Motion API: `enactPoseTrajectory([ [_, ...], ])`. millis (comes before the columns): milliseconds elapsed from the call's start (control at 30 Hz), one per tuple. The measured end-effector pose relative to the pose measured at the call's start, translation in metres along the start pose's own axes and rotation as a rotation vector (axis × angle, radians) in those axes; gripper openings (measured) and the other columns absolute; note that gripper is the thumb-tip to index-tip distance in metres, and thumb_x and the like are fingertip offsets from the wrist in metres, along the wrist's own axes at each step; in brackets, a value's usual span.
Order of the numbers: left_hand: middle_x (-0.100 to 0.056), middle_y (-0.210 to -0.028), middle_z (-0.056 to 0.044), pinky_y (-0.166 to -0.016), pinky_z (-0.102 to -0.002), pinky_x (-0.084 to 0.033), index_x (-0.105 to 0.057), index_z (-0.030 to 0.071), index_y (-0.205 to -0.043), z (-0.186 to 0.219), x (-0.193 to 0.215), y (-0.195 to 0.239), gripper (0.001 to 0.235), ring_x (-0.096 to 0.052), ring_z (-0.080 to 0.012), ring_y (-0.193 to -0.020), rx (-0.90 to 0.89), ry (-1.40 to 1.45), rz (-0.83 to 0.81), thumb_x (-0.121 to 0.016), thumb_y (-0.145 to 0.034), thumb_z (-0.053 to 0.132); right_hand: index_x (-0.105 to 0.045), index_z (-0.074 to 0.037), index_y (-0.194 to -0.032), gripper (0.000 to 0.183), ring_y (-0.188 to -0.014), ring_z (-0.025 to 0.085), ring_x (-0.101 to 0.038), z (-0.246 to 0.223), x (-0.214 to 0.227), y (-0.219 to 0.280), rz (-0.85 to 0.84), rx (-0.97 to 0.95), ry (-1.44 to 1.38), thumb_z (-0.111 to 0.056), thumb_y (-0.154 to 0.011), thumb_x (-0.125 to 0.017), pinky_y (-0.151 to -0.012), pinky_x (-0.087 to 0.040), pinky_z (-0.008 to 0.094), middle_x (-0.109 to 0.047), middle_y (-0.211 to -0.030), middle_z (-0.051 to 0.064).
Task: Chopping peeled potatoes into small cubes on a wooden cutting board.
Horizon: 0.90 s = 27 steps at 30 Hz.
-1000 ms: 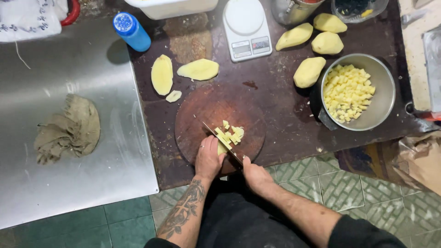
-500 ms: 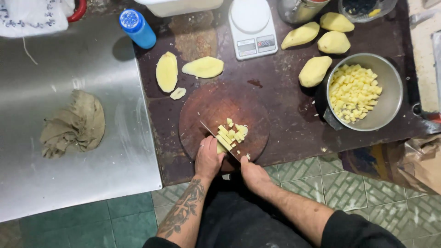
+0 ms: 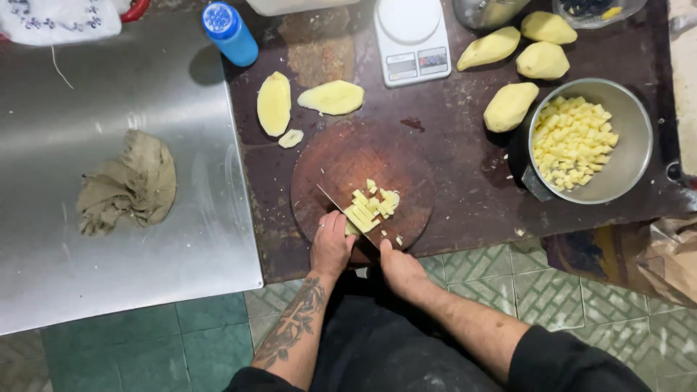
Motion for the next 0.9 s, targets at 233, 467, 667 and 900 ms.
enactPoseTrajectory([
  [233,-0.061,-0.123,-0.021,-0.097,-0.044,-0.051,-0.060,0.000,-0.118,-0.009,-0.004,0.018,0.055,-0.058,-0.0407,-0.116,-0.016,-0.026,0.095,-0.075,-0.065,0.003,-0.059,0.001,-0.117,0.053,-0.110,0.050,-0.067,-0.011,0.021,0.046,-0.060,0.201,0.258,-0.035,-0.100,-0.023,-0.094,-0.049,0.059,-0.072,-0.114,0.027],
  [467,-0.063,-0.121,-0.018,-0.098,-0.044,-0.051,-0.062,0.001,-0.116,-0.010,0.001,0.016,0.044,-0.059,-0.0383,-0.114,-0.016,-0.044,0.107,-0.075,-0.075,0.005,-0.071,0.002,-0.112,0.075,-0.125,0.045,-0.058,-0.009,-0.011,0.007,-0.020,-0.024,-0.006,-0.048,-0.106,-0.015,-0.109,-0.041,0.052,-0.068,-0.122,0.027],
  [667,-0.064,-0.118,-0.017,-0.097,-0.043,-0.052,-0.064,0.001,-0.110,-0.029,-0.013,0.024,0.035,-0.061,-0.0373,-0.113,0.014,-0.054,0.130,-0.070,-0.076,0.002,-0.066,0.000,-0.110,0.067,-0.116,0.045,-0.062,-0.021,0.016,0.038,-0.049,0.105,0.118,-0.043,-0.104,-0.014,-0.104,-0.043,0.054,-0.071,-0.115,0.025],
  [900,-0.065,-0.111,-0.013,-0.095,-0.046,-0.051,-0.065,0.004,-0.102,-0.021,-0.002,0.029,0.019,-0.061,-0.0359,-0.112,0.091,-0.033,0.084,-0.068,-0.083,0.004,-0.053,-0.003,-0.110,0.043,-0.106,0.047,-0.066,-0.012,-0.022,-0.012,0.026,0.255,0.269,-0.032,-0.106,-0.023,-0.091,-0.051,0.057,-0.071,-0.107,0.025],
])
Point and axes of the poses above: each hand's wrist, its own y-axis away from the middle knuckle, its own x-axis out of the back of the hand, z = x × y, the point moved 2 cm from there along -y, towards the middle knuckle
